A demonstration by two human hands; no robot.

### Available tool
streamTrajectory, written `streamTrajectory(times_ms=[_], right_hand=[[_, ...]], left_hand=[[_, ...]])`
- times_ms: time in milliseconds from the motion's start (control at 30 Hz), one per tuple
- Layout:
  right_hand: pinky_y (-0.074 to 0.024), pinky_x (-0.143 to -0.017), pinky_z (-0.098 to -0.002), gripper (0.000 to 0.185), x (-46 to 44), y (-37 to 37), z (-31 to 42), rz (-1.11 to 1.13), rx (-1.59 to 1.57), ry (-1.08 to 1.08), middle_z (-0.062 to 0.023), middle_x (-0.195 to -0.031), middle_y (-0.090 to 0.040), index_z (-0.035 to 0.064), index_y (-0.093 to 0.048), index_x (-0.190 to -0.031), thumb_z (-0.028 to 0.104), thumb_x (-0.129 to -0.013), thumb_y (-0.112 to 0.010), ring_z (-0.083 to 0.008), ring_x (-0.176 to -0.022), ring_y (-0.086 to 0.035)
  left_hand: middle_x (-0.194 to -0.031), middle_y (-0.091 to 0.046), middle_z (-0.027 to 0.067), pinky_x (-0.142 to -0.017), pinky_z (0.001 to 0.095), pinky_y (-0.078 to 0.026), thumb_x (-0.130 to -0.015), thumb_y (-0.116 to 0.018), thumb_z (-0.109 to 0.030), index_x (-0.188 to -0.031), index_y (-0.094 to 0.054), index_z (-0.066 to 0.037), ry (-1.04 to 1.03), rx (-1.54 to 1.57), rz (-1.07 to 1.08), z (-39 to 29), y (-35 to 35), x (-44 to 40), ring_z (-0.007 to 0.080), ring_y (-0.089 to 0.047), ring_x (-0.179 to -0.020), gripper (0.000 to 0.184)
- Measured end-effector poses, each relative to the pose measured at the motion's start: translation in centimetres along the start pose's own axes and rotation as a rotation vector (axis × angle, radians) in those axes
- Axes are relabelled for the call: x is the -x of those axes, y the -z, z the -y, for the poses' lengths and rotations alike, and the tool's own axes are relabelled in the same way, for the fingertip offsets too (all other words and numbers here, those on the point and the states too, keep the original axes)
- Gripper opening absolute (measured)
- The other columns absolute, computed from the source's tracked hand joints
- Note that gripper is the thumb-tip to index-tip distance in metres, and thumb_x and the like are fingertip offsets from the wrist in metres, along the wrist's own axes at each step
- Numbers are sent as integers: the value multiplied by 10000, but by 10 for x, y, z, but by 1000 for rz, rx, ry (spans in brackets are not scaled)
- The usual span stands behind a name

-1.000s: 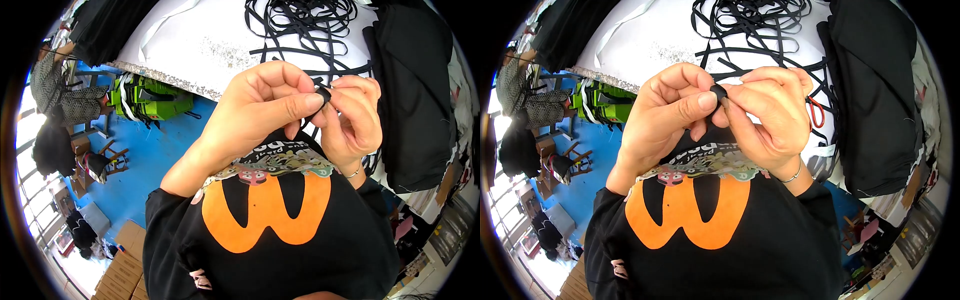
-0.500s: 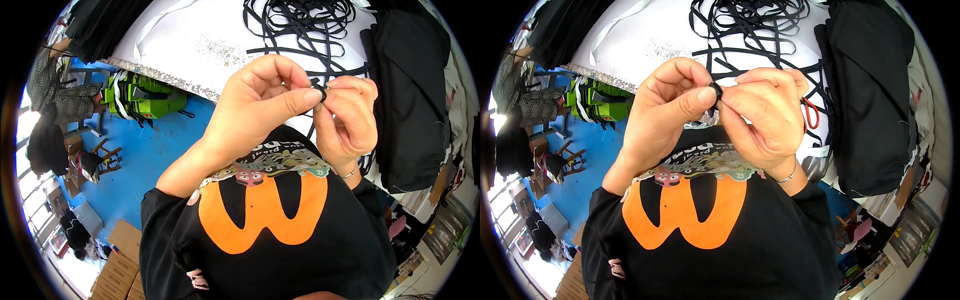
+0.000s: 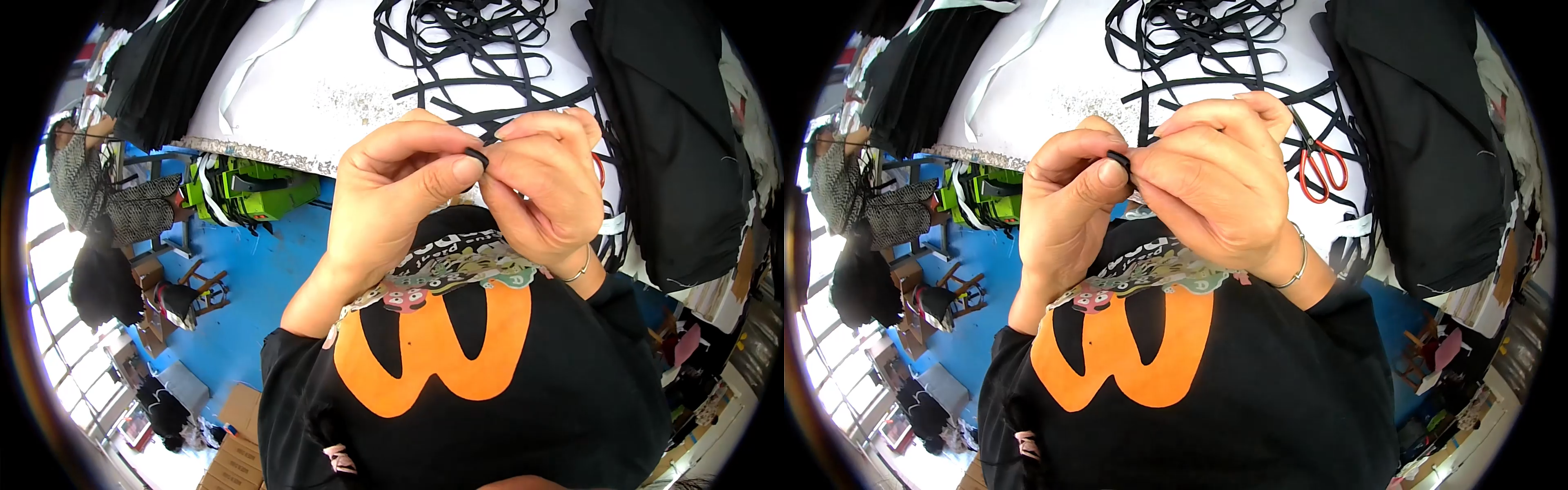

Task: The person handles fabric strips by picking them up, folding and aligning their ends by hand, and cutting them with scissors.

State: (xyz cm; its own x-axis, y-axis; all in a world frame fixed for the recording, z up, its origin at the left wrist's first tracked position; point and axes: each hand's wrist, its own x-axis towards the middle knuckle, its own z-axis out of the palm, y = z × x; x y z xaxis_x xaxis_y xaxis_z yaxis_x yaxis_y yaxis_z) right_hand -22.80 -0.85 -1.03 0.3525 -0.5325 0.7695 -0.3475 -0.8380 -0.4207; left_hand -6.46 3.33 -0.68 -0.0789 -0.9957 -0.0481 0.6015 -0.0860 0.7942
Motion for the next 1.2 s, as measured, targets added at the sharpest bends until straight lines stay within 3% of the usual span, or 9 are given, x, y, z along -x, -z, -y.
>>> streamTrajectory(times_ms=[267, 400, 500, 600, 800, 967, 1000, 1100, 1200], right_hand=[[-312, -792, -355, 158, -2, 2, 2, 8, 54, 32, 19, -736, -621, 90, -668, -782, 78, -636, -728, -172, -786, -593], [-324, -846, -376, 151, -1, -7, -1, 12, -108, -71, 21, -745, -598, 90, -633, -848, 100, -717, -707, -157, -757, -583], [-293, -966, -389, 101, 8, -16, -12, 180, -379, -260, 13, -720, -579, 99, -642, -886, 142, -800, -671, -140, -719, -564], [-324, -919, -344, 86, 24, -10, -43, 343, -456, -285, -15, -717, -580, 64, -655, -831, 87, -763, -702, -164, -750, -553], [-379, -797, -274, 179, 69, 23, -93, 667, -752, -677, -37, -858, -519, 18, -536, -782, 147, -844, -643, -146, -854, -470], [-410, -743, -240, 213, 116, 64, -130, 536, -760, -1008, -6, -841, -526, 11, -567, -797, 186, -917, -566, -94, -756, -477], [-401, -732, -234, 263, 120, 70, -136, 492, -730, -1007, 20, -733, -528, 31, -586, -790, 252, -932, -569, -70, -725, -477], [-415, -672, -246, 299, 133, 82, -143, 521, -390, -1137, -4, -719, -574, 23, -594, -783, 286, -925, -566, -87, -694, -492], [-469, -681, -374, 269, 161, 73, -151, 249, 427, -972, -131, -824, -620, -6, -579, -924, 262, -900, -569, -297, -744, -601]], left_hand=[[-956, -567, 54, -741, 234, -464, -791, -681, 52, -900, -649, 12, -106, -90, 49, 3, 4, -2, 117, -546, -839, 121], [-986, -542, 53, -778, 248, -462, -812, -664, 30, -916, -633, 14, -161, -132, 60, 2, 8, -5, 127, -536, -898, 110], [-1020, -558, 65, -892, 311, -427, -855, -635, -20, -970, -637, -8, -179, -45, 55, -1, 18, -14, 161, -548, -960, 115], [-1096, -569, 68, -942, 377, -399, -897, -624, -123, -1009, -625, -39, -180, 171, 82, -9, 44, -31, 201, -542, -1028, 140], [-1004, -590, 80, -870, 429, -381, -899, -617, -172, -1018, -579, -14, -11, 466, -173, -2, 102, -54, 204, -517, -979, 201], [-968, -653, 56, -761, 360, -384, -915, -585, -211, -1016, -599, -85, 36, 485, -484, 23, 169, -70, 184, -558, -862, 162], [-927, -633, 47, -770, 400, -387, -916, -576, -182, -967, -585, -96, 63, 457, -498, 29, 178, -69, 188, -536, -835, 100], [-900, -650, -1, -713, 355, -361, -942, -548, -245, -994, -586, -132, 129, 418, -680, 61, 198, -73, 146, -576, -829, 130], [-830, -619, -20, -697, 364, -364, -955, -530, -267, -982, -580, -143, 198, 370, -817, 93, 226, -70, 151, -565, -769, 137]])
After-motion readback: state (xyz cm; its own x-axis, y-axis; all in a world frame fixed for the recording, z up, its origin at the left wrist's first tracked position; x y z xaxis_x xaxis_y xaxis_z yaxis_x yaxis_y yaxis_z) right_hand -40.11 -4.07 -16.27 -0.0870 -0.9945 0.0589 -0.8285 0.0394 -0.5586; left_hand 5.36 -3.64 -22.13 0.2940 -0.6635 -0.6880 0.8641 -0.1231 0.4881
